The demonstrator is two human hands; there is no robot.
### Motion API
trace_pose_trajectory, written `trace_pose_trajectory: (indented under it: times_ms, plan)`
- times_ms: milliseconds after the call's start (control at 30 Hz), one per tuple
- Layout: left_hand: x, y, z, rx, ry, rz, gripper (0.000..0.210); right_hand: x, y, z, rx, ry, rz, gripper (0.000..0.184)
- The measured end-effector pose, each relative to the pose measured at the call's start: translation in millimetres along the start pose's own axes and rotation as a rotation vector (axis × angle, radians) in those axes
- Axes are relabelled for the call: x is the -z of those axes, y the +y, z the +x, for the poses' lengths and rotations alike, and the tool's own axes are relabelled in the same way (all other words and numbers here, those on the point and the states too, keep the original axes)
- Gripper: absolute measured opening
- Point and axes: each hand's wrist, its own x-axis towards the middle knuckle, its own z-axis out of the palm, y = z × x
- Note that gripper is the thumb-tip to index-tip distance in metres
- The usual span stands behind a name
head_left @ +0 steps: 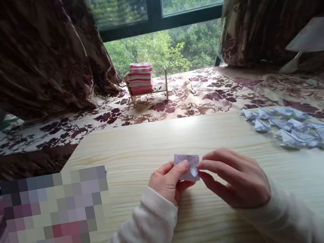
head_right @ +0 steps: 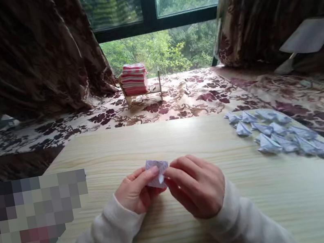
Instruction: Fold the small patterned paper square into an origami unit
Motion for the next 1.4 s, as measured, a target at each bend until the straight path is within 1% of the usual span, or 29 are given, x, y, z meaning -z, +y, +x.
trace_pose_trajectory:
  times_ms: [167,267,367,467,567,633,733,833,933,1033,1167,1400]
  plan:
    - [-1.9,-0.9,-2.7,-0.020,0.003,-0.005,0.037,2.2,-1.6,-1.8,0.017,-0.013,-0.048,0.014]
    - [-2.4,-1.4,-2.6,-0.007,0.016,0.003,0.035,0.5,-0.6,-2.2,-0.015,0.002,-0.059,0.012]
    - [-1.4,-2.6,-1.5,-0.022,0.013,0.027,0.029,-0.2,-0.4,-2.6,-0.040,-0.010,-0.052,0.011]
    - [1.4,-5.1,0.4,-0.096,-0.013,0.084,0.026,0.3,-0.8,-2.9,-0.044,-0.035,-0.016,0.009]
    - [5.0,-7.7,2.5,-0.186,-0.039,0.152,0.027,0.4,-0.5,-3.6,-0.080,-0.022,0.011,0.009]
    - [7.0,-9.0,3.9,-0.211,-0.053,0.177,0.028,-0.1,0.2,-4.4,-0.113,-0.017,0.024,0.009]
    - [8.9,-9.6,4.8,-0.208,-0.065,0.215,0.031,-1.7,1.6,-6.1,-0.142,-0.028,0.040,0.009]
    - [8.7,-8.1,3.2,-0.191,-0.067,0.276,0.032,-5.4,3.0,-8.0,-0.147,0.012,0.052,0.007]
    - [5.9,-5.1,-1.1,-0.201,-0.055,0.353,0.026,-10.4,3.9,-9.4,-0.163,0.072,0.068,0.005]
    - [1.8,-2.6,-5.4,-0.235,-0.038,0.391,0.020,-13.5,3.5,-9.9,-0.194,0.090,0.105,0.005]
    - [-1.2,-1.7,-8.3,-0.243,-0.036,0.376,0.017,-14.0,2.2,-9.3,-0.242,0.089,0.143,0.005]
    - [-3.4,-2.6,-12.4,-0.267,-0.028,0.417,0.016,-12.4,-0.5,-8.5,-0.325,0.067,0.148,0.010]
